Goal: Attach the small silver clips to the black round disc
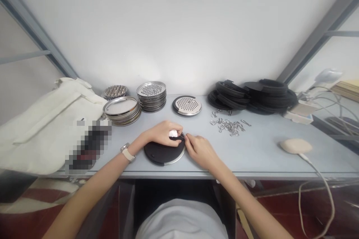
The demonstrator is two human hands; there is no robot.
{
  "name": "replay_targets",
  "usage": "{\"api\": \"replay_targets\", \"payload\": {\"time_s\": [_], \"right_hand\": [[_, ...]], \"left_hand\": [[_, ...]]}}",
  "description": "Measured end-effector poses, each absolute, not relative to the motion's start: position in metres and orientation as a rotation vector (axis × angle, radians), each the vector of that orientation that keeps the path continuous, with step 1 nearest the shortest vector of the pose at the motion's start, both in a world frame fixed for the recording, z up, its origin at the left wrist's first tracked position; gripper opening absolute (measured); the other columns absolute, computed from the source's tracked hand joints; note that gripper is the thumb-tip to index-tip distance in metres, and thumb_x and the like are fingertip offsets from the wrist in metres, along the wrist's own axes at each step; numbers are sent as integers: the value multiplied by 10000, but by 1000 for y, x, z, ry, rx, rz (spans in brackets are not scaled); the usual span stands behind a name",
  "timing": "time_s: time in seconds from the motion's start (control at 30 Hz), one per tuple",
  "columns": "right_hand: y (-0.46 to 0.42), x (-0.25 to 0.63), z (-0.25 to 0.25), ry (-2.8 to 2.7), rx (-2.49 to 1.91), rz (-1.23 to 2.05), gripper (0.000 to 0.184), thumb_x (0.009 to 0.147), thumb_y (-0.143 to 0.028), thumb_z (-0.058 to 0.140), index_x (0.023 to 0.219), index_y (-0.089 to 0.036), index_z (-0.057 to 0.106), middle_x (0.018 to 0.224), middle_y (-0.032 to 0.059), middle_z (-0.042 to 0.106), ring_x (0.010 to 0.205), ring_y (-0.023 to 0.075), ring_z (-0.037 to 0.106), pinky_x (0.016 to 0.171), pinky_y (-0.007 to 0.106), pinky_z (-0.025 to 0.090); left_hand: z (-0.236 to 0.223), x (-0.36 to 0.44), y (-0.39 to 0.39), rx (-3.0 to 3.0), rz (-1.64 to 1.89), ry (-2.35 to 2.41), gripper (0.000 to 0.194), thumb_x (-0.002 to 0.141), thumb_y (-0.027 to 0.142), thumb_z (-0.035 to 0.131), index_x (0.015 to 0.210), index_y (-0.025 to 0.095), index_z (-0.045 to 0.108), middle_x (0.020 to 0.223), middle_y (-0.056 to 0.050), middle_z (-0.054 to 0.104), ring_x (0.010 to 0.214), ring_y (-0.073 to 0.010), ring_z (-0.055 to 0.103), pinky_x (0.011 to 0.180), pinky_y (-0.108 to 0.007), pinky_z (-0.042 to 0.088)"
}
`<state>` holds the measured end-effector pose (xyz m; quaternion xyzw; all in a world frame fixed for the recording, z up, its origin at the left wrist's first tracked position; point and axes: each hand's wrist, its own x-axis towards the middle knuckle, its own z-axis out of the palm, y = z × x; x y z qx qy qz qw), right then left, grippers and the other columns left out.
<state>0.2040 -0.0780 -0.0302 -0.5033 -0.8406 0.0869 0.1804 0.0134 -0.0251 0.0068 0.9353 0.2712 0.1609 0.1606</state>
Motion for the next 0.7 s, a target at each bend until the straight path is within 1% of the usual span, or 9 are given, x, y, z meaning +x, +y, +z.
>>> {"api": "replay_targets", "payload": {"time_s": [0.17, 0.3, 0.53, 0.7], "right_hand": [[-79, 202, -28, -2375, -1469, 240, 397, 966, -319, 214, 757, -209, 533, 674, 30, 635, 642, 162, 585, 595, 256, 307], [-80, 201, -28, -2384, -1496, 204, 408, 966, -316, 216, 772, -206, 557, 684, 37, 649, 652, 164, 598, 595, 261, 300], [-80, 202, -28, -2407, -1528, 117, 411, 963, -308, 227, 749, -205, 563, 654, 36, 647, 614, 159, 593, 583, 258, 289], [-81, 203, -27, -2424, -1504, 124, 409, 963, -303, 232, 747, -202, 564, 652, 34, 645, 612, 155, 590, 580, 255, 287]], "left_hand": [[7, 13, -25, 2637, 472, 792, 182, 700, 335, 568, 672, 173, 490, 640, 40, 524, 595, -89, 425, 582, -205, 322], [8, 13, -25, 2615, 455, 820, 205, 697, 350, 577, 661, 174, 480, 606, 45, 511, 572, -89, 410, 562, -205, 309], [7, 13, -25, 2628, 444, 821, 194, 691, 345, 583, 695, 175, 489, 644, 37, 546, 592, -95, 439, 578, -207, 318], [7, 13, -25, 2619, 436, 818, 184, 689, 331, 587, 754, 180, 504, 700, 30, 580, 621, -103, 475, 597, -210, 334]]}}
